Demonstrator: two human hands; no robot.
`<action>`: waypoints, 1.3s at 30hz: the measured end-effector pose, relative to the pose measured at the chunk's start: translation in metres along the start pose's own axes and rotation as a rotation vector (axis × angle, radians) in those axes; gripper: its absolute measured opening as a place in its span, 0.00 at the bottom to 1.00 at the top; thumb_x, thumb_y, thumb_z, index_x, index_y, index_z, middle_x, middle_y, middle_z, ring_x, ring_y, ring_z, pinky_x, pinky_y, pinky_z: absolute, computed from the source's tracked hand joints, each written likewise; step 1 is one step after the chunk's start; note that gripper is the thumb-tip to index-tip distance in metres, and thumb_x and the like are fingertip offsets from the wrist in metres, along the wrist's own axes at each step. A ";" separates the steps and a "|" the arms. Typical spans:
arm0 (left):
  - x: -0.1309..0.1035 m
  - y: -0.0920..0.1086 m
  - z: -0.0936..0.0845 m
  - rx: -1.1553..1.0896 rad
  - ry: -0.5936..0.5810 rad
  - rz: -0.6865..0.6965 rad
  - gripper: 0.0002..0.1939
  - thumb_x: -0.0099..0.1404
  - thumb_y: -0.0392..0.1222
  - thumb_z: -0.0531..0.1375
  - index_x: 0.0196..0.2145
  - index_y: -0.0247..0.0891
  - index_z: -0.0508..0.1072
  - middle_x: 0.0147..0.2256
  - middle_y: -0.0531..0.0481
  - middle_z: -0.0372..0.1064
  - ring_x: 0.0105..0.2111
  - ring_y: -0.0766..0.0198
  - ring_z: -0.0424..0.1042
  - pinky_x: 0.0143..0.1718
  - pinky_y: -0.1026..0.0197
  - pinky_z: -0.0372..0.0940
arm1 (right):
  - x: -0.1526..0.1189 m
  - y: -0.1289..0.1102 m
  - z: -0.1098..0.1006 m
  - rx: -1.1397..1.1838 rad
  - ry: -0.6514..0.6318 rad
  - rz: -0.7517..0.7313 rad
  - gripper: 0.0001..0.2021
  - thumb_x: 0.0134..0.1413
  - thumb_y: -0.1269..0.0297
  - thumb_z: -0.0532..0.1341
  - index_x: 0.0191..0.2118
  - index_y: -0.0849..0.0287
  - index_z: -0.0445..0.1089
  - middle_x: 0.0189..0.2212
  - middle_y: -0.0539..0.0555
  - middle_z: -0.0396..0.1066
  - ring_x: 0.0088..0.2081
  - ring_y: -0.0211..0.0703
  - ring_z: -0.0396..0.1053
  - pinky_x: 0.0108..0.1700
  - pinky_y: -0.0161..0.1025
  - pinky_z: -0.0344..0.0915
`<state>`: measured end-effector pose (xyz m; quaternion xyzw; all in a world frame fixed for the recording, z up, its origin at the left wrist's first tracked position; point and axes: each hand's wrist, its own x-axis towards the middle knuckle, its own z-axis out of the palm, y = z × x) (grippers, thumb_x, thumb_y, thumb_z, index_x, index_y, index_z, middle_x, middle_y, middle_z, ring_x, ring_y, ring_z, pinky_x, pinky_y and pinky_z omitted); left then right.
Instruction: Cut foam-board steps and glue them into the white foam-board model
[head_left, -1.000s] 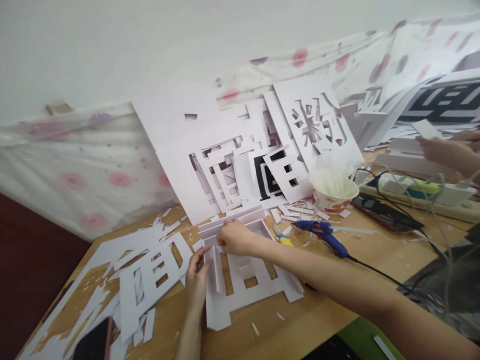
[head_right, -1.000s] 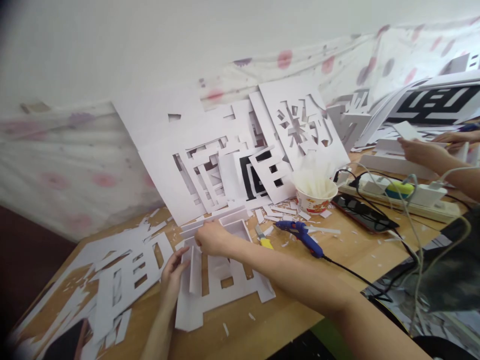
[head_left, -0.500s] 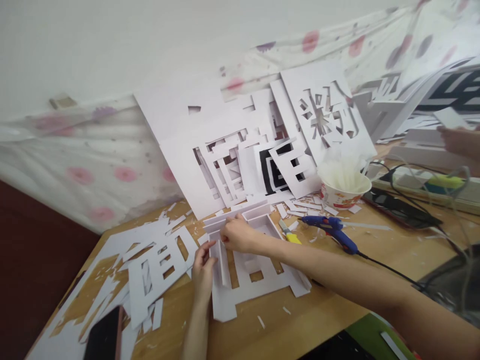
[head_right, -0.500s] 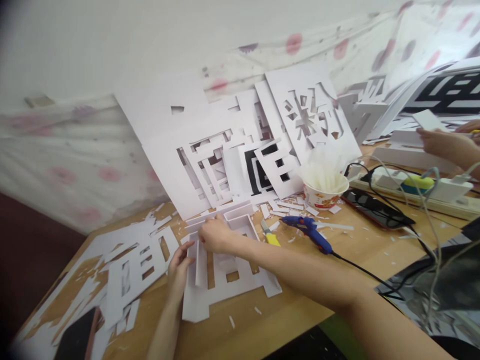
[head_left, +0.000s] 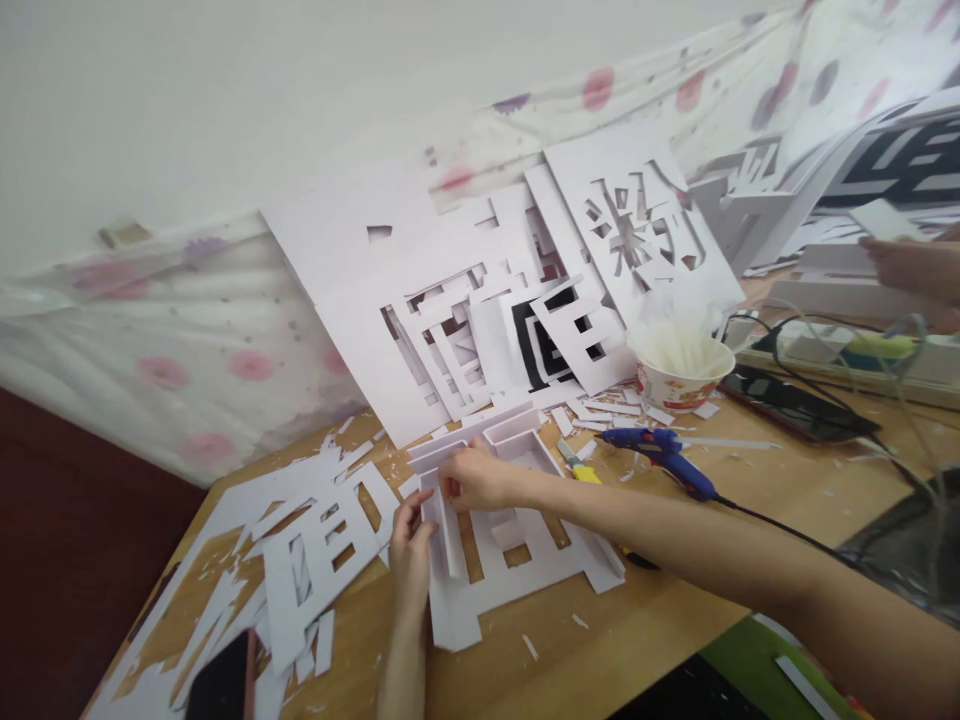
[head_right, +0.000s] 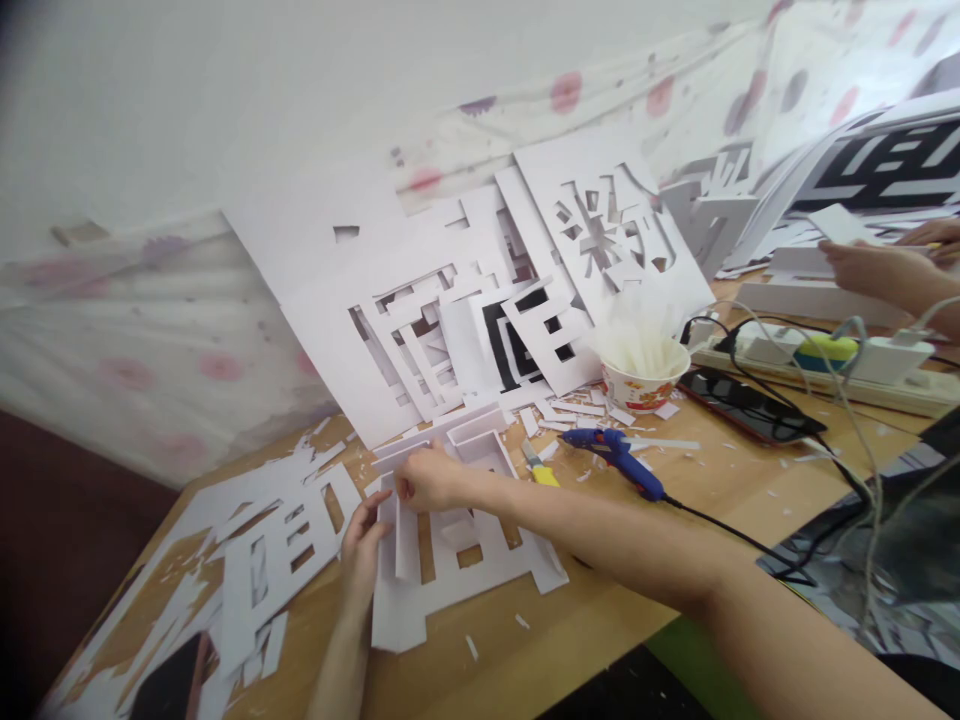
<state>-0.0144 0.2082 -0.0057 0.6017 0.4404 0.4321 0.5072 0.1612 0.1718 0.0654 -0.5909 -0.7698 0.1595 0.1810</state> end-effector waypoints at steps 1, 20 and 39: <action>0.000 0.000 -0.001 0.005 -0.004 -0.002 0.22 0.44 0.40 0.58 0.40 0.41 0.77 0.47 0.45 0.73 0.55 0.48 0.67 0.58 0.49 0.59 | 0.000 0.000 0.000 0.008 -0.001 -0.008 0.07 0.46 0.75 0.62 0.33 0.60 0.75 0.33 0.52 0.79 0.37 0.43 0.71 0.49 0.45 0.52; 0.000 -0.003 0.001 -0.008 0.029 0.057 0.18 0.48 0.46 0.62 0.39 0.39 0.76 0.45 0.44 0.74 0.52 0.49 0.69 0.58 0.49 0.59 | -0.024 -0.006 0.004 0.078 -0.009 -0.117 0.09 0.48 0.75 0.61 0.38 0.60 0.67 0.33 0.50 0.75 0.35 0.41 0.69 0.47 0.44 0.51; 0.000 -0.001 0.000 -0.011 0.005 0.058 0.17 0.49 0.45 0.63 0.38 0.39 0.77 0.44 0.45 0.75 0.50 0.51 0.71 0.55 0.51 0.62 | -0.046 -0.022 0.001 0.167 -0.110 -0.108 0.07 0.48 0.76 0.64 0.34 0.61 0.68 0.34 0.51 0.77 0.34 0.38 0.68 0.49 0.44 0.52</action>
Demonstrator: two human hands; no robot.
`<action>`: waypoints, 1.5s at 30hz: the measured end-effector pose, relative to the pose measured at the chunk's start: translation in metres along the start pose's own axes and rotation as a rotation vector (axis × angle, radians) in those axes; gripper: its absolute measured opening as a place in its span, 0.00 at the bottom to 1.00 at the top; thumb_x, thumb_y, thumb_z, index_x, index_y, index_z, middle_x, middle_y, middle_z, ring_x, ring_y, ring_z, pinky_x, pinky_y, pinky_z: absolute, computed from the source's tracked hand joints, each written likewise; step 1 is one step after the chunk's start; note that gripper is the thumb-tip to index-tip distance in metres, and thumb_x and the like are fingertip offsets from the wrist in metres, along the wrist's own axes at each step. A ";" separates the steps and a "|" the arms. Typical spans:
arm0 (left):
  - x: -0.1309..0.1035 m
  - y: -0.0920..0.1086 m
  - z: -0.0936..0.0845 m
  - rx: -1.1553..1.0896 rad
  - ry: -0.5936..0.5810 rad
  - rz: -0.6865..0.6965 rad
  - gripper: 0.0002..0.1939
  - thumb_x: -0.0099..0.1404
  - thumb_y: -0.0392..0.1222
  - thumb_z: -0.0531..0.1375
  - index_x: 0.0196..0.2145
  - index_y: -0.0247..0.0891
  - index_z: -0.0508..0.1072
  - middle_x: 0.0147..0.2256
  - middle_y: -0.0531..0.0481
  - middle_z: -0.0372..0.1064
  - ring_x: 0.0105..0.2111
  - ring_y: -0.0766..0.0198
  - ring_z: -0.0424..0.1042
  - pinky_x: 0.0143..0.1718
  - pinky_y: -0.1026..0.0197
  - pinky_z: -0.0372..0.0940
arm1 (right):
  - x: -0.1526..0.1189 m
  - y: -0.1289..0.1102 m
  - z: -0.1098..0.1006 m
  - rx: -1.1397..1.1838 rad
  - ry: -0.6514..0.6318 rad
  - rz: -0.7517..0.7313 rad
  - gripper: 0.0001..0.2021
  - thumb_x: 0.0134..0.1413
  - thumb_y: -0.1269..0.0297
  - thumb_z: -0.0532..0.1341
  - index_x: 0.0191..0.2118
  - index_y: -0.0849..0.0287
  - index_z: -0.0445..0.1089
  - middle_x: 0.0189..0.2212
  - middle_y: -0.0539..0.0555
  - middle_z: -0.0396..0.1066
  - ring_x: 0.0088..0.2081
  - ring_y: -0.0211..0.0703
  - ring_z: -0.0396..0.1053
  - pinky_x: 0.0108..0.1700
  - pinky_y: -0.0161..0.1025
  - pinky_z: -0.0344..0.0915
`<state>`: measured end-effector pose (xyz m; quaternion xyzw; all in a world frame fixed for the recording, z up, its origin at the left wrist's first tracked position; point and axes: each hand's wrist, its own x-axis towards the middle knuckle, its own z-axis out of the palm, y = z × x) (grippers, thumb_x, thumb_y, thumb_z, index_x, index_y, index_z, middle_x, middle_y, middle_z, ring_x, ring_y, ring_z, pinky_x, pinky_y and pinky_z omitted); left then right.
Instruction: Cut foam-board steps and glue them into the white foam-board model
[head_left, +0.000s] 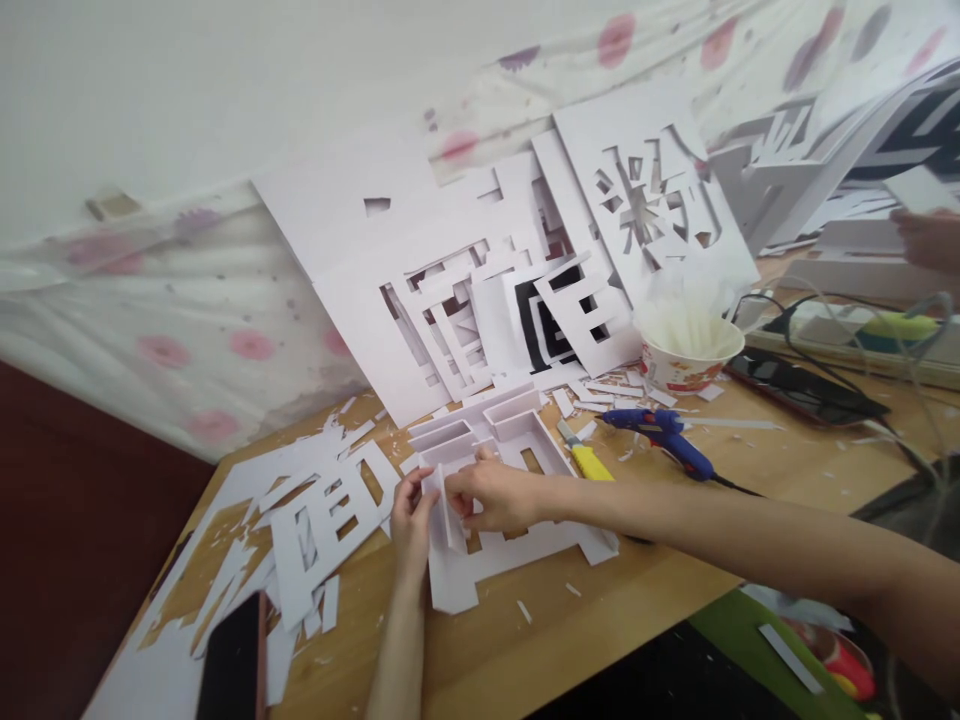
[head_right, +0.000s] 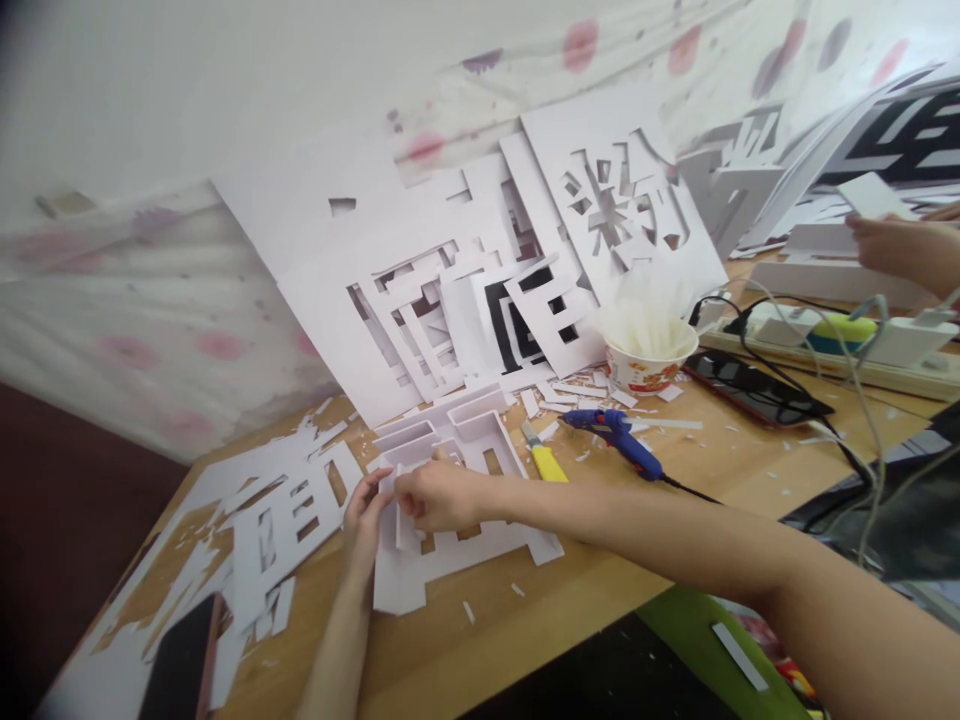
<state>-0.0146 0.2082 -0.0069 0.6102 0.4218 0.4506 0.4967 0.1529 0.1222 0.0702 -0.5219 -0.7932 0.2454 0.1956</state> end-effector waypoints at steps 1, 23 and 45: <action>0.000 0.000 0.001 0.001 0.006 0.001 0.17 0.49 0.45 0.62 0.38 0.39 0.76 0.44 0.45 0.75 0.50 0.51 0.71 0.55 0.51 0.62 | -0.001 -0.002 0.000 0.007 -0.007 0.001 0.07 0.48 0.77 0.64 0.34 0.61 0.68 0.34 0.51 0.77 0.34 0.38 0.68 0.50 0.45 0.52; -0.002 0.001 0.004 0.007 0.013 -0.014 0.18 0.51 0.50 0.64 0.39 0.40 0.76 0.45 0.45 0.73 0.50 0.52 0.70 0.55 0.51 0.61 | -0.008 -0.001 -0.041 0.289 0.295 0.048 0.08 0.54 0.70 0.67 0.39 0.60 0.70 0.31 0.49 0.78 0.36 0.39 0.74 0.45 0.38 0.64; -0.009 0.012 0.000 0.069 -0.020 -0.087 0.21 0.51 0.55 0.64 0.40 0.41 0.75 0.48 0.45 0.70 0.50 0.50 0.68 0.56 0.50 0.59 | -0.112 0.001 -0.044 -0.056 1.184 0.405 0.09 0.56 0.59 0.64 0.29 0.56 0.70 0.26 0.50 0.76 0.25 0.37 0.69 0.29 0.35 0.64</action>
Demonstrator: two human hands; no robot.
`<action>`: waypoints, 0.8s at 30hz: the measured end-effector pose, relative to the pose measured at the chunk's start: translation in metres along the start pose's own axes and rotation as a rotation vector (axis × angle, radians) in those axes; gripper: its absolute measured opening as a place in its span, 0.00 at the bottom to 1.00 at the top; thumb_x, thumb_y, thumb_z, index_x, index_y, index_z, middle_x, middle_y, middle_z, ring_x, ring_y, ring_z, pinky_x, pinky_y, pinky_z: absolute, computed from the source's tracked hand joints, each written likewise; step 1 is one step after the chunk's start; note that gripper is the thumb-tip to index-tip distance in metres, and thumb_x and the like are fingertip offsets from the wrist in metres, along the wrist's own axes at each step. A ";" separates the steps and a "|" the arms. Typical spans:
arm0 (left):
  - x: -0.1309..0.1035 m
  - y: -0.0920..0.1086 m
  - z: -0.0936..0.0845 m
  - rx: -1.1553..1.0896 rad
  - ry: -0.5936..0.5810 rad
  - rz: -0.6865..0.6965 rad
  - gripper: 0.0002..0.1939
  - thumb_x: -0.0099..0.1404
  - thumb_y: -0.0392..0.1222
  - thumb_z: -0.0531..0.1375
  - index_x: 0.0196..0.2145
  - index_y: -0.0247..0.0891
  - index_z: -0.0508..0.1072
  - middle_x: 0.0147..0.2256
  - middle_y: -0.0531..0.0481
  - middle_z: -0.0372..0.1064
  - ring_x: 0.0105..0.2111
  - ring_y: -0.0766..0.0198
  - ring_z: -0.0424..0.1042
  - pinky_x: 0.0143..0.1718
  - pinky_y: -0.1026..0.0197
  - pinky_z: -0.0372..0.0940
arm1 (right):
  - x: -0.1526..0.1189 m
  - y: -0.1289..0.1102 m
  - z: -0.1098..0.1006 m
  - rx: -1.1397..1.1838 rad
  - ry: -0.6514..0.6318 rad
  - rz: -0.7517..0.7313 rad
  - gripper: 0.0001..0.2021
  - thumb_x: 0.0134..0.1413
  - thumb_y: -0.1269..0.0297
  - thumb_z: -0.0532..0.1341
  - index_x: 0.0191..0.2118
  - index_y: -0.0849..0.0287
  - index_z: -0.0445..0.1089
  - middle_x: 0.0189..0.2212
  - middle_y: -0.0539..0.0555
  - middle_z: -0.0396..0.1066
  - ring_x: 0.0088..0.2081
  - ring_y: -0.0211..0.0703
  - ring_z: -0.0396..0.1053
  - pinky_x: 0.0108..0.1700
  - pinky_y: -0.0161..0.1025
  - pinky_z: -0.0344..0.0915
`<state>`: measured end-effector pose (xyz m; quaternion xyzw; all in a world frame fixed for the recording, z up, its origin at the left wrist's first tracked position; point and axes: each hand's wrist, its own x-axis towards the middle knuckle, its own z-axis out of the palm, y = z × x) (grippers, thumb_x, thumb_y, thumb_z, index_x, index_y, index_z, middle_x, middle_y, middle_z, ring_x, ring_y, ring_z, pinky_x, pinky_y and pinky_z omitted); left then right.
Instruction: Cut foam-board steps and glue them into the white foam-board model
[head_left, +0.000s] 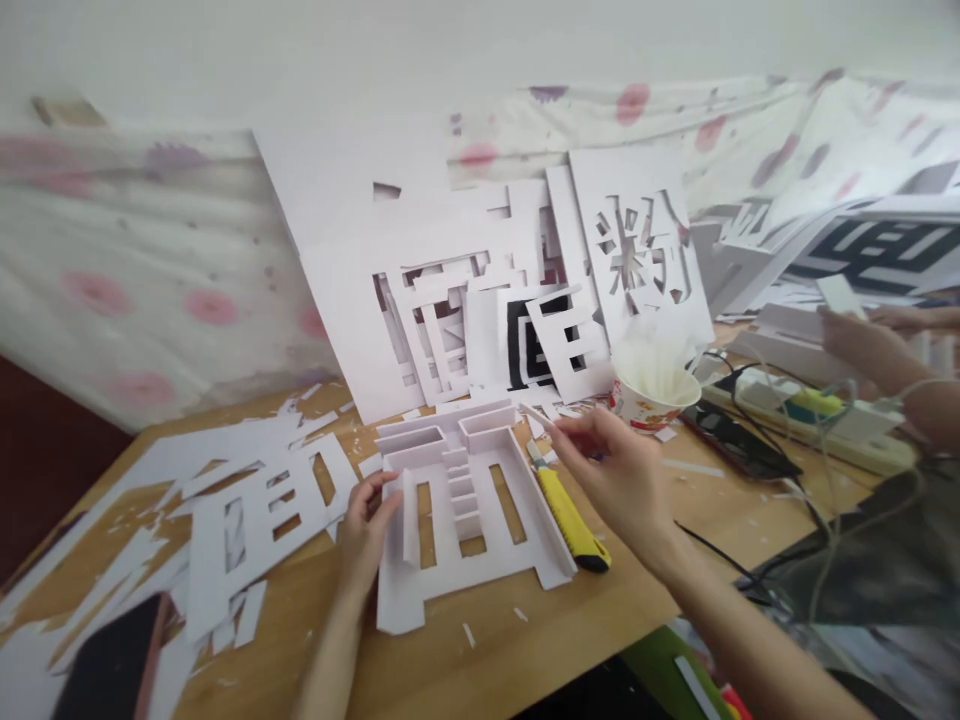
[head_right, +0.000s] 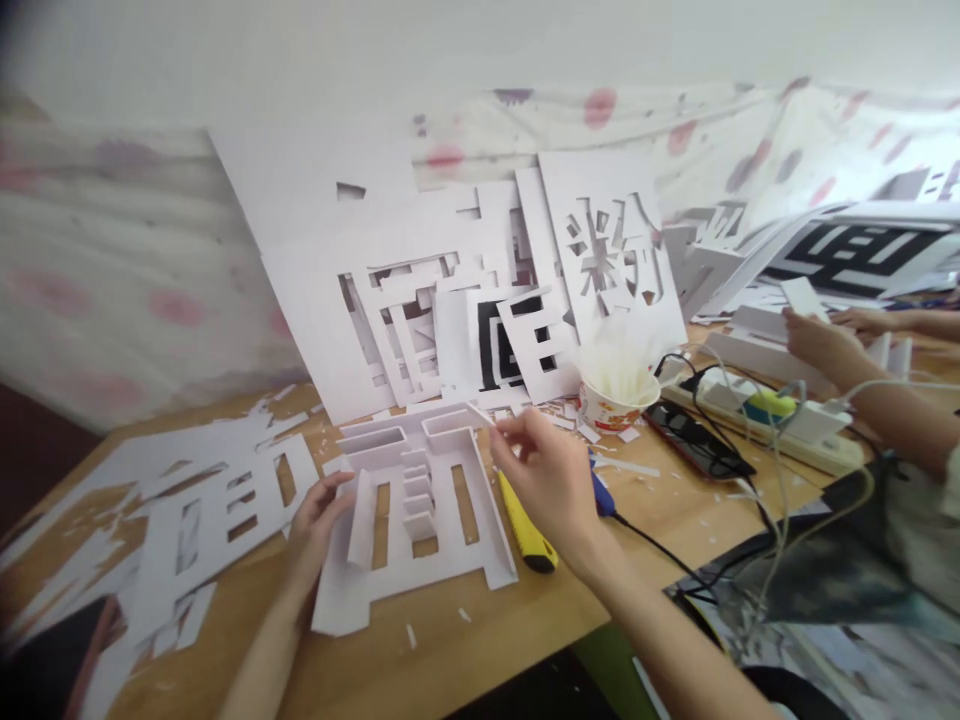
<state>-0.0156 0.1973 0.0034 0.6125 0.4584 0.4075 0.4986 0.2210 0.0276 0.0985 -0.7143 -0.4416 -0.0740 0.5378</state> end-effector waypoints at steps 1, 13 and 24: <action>-0.001 0.000 0.000 0.014 -0.004 0.002 0.21 0.51 0.55 0.64 0.40 0.41 0.75 0.48 0.46 0.70 0.50 0.51 0.68 0.56 0.50 0.59 | -0.015 0.007 -0.008 -0.042 0.018 0.027 0.09 0.57 0.57 0.63 0.29 0.56 0.71 0.25 0.49 0.75 0.23 0.36 0.68 0.27 0.34 0.63; -0.003 0.003 -0.001 0.029 0.002 -0.048 0.24 0.48 0.58 0.65 0.41 0.43 0.74 0.49 0.47 0.71 0.50 0.50 0.68 0.54 0.52 0.61 | -0.082 0.074 -0.035 -0.400 -0.104 0.200 0.12 0.61 0.53 0.58 0.39 0.54 0.75 0.32 0.53 0.79 0.26 0.45 0.73 0.29 0.41 0.70; -0.006 0.011 -0.001 0.027 -0.014 -0.003 0.25 0.47 0.56 0.68 0.41 0.41 0.76 0.50 0.43 0.70 0.53 0.50 0.68 0.56 0.51 0.62 | -0.098 0.031 -0.021 -0.129 -0.113 -0.304 0.09 0.61 0.75 0.59 0.44 0.56 0.69 0.39 0.55 0.75 0.43 0.44 0.73 0.45 0.41 0.70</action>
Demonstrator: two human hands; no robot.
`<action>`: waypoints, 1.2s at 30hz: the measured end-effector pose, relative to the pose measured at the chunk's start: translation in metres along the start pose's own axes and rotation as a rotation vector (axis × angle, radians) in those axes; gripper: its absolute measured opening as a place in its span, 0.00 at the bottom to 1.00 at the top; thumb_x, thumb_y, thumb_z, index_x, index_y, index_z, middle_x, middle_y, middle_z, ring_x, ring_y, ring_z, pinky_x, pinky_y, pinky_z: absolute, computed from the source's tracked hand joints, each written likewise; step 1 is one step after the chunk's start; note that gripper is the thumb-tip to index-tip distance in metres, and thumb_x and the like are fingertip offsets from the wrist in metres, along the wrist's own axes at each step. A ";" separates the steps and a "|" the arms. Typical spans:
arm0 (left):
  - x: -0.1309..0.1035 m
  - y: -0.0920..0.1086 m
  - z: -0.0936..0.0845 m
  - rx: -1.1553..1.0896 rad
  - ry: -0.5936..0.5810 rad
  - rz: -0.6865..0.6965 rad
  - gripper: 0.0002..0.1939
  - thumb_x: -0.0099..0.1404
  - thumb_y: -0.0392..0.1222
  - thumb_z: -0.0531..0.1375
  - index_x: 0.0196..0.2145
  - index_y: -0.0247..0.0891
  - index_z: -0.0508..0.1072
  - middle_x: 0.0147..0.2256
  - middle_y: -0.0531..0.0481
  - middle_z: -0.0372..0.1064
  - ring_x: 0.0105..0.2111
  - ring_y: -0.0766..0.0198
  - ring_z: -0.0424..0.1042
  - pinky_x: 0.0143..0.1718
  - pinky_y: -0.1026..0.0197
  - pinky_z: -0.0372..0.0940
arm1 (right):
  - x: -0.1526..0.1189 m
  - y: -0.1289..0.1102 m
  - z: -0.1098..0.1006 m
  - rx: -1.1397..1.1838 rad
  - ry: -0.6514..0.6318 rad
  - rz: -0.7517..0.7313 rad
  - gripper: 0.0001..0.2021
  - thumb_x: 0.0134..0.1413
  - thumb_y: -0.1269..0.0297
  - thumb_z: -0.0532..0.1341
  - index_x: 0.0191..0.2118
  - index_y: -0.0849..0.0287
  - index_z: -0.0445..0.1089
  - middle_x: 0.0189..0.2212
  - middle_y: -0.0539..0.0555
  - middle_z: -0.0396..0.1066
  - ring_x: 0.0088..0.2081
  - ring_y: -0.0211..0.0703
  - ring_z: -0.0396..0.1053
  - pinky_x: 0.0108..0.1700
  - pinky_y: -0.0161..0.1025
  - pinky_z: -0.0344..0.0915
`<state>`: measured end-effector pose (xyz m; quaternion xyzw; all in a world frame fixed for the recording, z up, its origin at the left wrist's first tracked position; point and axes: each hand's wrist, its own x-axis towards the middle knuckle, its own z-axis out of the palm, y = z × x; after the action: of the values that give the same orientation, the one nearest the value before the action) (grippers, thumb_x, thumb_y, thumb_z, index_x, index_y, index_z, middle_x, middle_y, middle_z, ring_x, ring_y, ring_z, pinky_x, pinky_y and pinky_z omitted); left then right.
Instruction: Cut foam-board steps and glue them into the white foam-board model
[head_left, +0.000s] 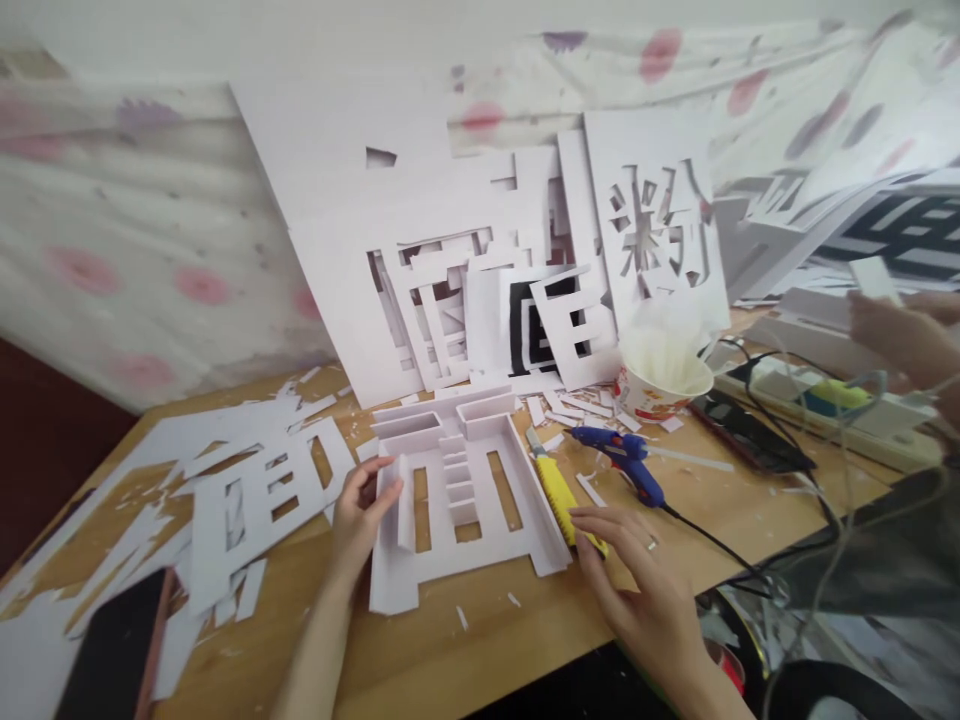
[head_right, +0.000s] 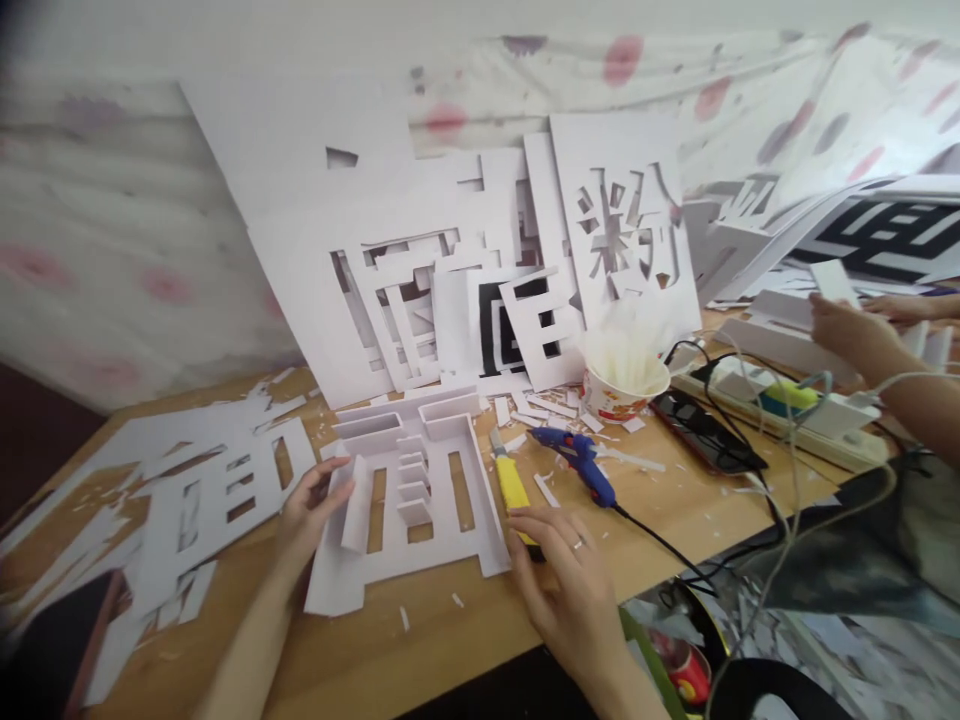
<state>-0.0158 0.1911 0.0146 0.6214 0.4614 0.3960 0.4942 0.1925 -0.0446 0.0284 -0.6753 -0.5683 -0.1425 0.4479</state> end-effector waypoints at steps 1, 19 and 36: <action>0.000 0.000 0.000 0.012 -0.002 0.005 0.24 0.48 0.55 0.68 0.41 0.41 0.76 0.50 0.43 0.70 0.53 0.50 0.68 0.55 0.51 0.62 | 0.002 -0.004 0.003 0.022 -0.007 -0.011 0.09 0.61 0.76 0.59 0.44 0.56 0.68 0.39 0.55 0.75 0.43 0.44 0.73 0.45 0.42 0.70; -0.008 0.012 -0.013 0.601 -0.036 0.409 0.18 0.60 0.55 0.61 0.19 0.42 0.73 0.46 0.42 0.70 0.52 0.45 0.66 0.58 0.40 0.58 | -0.032 -0.020 0.037 -0.026 -0.182 -0.044 0.17 0.57 0.73 0.60 0.52 0.57 0.67 0.61 0.61 0.62 0.61 0.61 0.55 0.57 0.59 0.56; -0.020 0.023 -0.008 0.763 -0.059 0.418 0.28 0.63 0.52 0.59 0.09 0.40 0.61 0.58 0.50 0.69 0.66 0.36 0.46 0.63 0.28 0.38 | -0.034 -0.021 0.038 -0.009 -0.185 -0.023 0.16 0.56 0.73 0.60 0.50 0.56 0.67 0.58 0.61 0.62 0.59 0.61 0.56 0.56 0.58 0.58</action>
<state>-0.0244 0.1723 0.0383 0.8504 0.4248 0.2709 0.1514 0.1512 -0.0385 -0.0071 -0.6812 -0.6142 -0.0873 0.3887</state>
